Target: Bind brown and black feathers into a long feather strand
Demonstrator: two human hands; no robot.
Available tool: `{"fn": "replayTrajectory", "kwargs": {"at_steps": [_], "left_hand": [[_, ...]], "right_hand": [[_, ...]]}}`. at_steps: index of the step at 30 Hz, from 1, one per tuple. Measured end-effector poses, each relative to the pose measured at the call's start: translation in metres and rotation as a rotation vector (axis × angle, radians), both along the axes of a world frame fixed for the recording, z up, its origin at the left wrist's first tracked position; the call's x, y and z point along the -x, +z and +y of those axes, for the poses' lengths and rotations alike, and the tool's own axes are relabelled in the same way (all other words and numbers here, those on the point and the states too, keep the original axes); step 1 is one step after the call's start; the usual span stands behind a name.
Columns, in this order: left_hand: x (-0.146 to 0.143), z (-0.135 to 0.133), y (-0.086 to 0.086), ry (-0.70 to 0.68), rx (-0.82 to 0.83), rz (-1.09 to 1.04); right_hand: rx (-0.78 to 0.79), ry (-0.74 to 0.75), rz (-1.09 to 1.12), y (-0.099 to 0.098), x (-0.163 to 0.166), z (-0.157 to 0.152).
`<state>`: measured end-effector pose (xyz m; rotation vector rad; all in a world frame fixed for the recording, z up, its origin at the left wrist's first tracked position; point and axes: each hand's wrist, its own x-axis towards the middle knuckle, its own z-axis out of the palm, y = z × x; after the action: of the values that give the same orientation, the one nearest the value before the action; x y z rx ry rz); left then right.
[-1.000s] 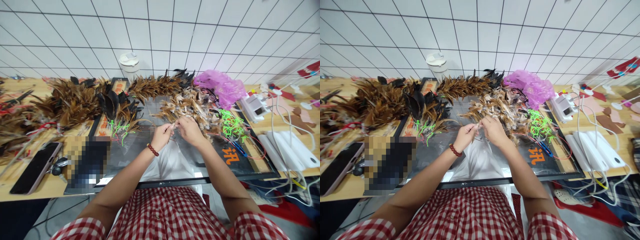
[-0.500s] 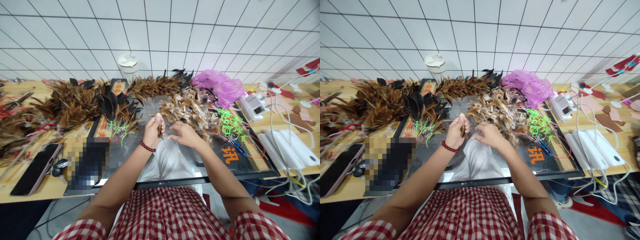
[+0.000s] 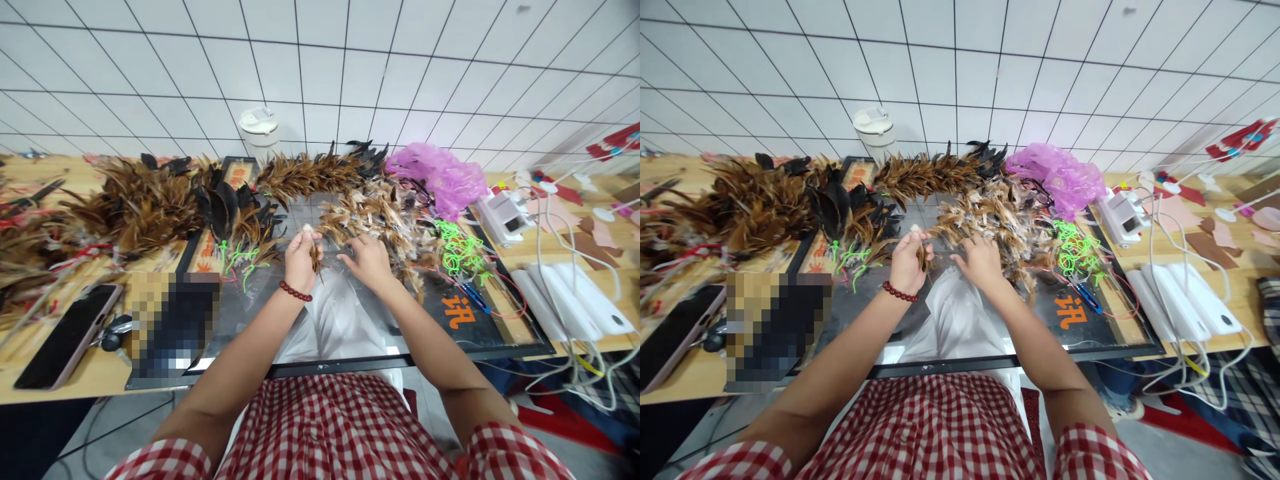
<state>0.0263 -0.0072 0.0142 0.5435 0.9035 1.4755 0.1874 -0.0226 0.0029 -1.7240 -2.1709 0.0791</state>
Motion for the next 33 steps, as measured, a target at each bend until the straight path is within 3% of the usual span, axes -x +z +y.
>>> {"fn": "replayTrajectory", "kwargs": {"at_steps": [7, 12, 15, 19, 23, 29, 33], "left_hand": [[-0.003, -0.004, -0.004, -0.028, -0.123, 0.173], [-0.002, -0.012, -0.005, -0.165, -0.465, 0.718], [-0.002, -0.014, -0.006, -0.203, -0.514, 0.944], [-0.001, -0.011, -0.01, -0.175, -0.343, 0.854], [-0.002, -0.008, -0.011, -0.178, -0.314, 0.749], [-0.004, -0.02, 0.0, 0.106, -0.519, 0.962], [-0.006, -0.025, 0.0, -0.064, -0.6, 1.056]], "right_hand": [[-0.081, 0.04, 0.129, 0.009, -0.014, 0.002], [-0.165, 0.227, -0.034, 0.02, -0.02, -0.002], [-0.221, 0.239, -0.027, 0.023, -0.017, -0.006], [-0.182, 0.193, 0.176, 0.024, -0.019, -0.005], [-0.134, 0.187, 0.367, 0.023, -0.026, -0.001], [-0.16, 0.166, 0.353, 0.018, -0.025, 0.0], [-0.141, 0.258, 0.499, 0.016, -0.016, -0.003]]}}
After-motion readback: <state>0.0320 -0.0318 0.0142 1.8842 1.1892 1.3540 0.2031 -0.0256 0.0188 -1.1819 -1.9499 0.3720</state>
